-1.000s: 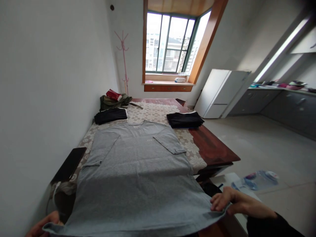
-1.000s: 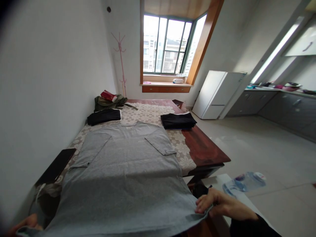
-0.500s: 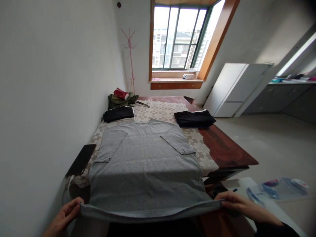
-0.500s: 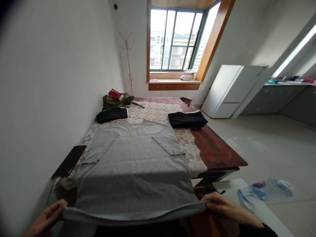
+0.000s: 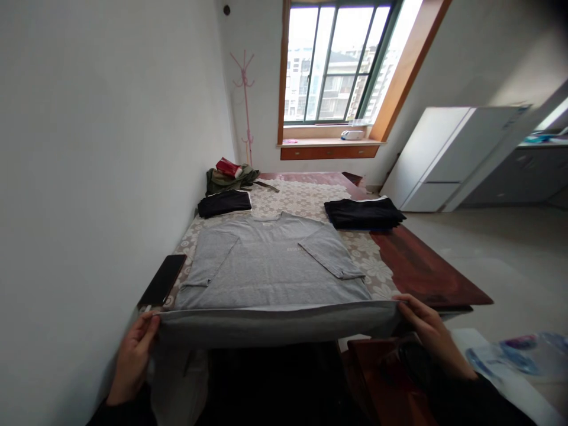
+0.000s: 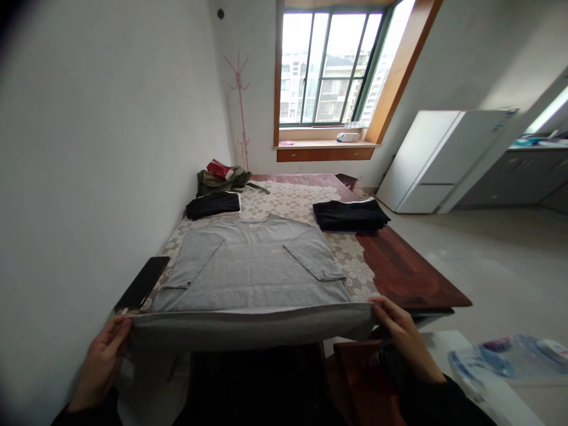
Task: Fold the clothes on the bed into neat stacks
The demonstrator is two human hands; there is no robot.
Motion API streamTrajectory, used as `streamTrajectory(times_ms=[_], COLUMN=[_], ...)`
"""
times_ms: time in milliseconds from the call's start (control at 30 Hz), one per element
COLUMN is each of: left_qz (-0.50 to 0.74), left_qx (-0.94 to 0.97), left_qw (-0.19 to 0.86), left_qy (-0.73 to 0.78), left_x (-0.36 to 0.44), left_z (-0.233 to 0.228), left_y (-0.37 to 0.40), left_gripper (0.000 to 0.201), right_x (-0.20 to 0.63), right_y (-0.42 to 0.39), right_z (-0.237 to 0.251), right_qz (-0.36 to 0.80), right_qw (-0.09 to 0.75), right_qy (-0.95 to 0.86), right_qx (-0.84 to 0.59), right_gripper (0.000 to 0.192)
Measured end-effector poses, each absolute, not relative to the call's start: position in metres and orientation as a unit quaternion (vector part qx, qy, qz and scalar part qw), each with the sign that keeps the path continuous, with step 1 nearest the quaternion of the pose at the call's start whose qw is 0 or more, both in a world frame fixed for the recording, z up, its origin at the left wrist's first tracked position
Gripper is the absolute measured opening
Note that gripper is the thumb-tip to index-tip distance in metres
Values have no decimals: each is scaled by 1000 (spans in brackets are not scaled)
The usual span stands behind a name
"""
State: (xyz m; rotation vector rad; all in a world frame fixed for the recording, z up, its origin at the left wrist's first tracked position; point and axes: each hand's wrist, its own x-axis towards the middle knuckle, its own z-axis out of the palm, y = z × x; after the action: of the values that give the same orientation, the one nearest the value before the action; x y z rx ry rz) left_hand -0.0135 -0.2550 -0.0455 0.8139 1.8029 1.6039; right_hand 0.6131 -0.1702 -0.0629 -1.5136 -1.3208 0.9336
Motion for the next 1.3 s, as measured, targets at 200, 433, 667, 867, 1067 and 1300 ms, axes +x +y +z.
streamTrajectory(times_ms=[200,433,667,867,1067,1300], left_qz=[552,563,561,547,553,568], left_qx=[342,339,312,306,296,288], left_qw=[271,254,261,226,174,172], left_qy=[711,709,721,746,759,752], left_x=[-18,-18,-22,-21,-9,-4], left_z=[-69,-86,-90,-100,-102,-102], left_y=[-238,-236,-233,-234,-234,-232], left_gripper=[63,62,60,57,53,47], right_x=[604,614,609,604,592,593], right_y=[-161,-172,-166,-167,-170,-171], right_z=[-87,-114,-125,-131,-136,-140], right_qz=[278,272,244,239,214,213], right_qw=[431,456,467,486,518,542], right_qy=[-582,-546,-528,-501,-463,-462], right_qx=[-631,-648,-666,-675,-687,-669], right_gripper=[42,43,37,39,41,41])
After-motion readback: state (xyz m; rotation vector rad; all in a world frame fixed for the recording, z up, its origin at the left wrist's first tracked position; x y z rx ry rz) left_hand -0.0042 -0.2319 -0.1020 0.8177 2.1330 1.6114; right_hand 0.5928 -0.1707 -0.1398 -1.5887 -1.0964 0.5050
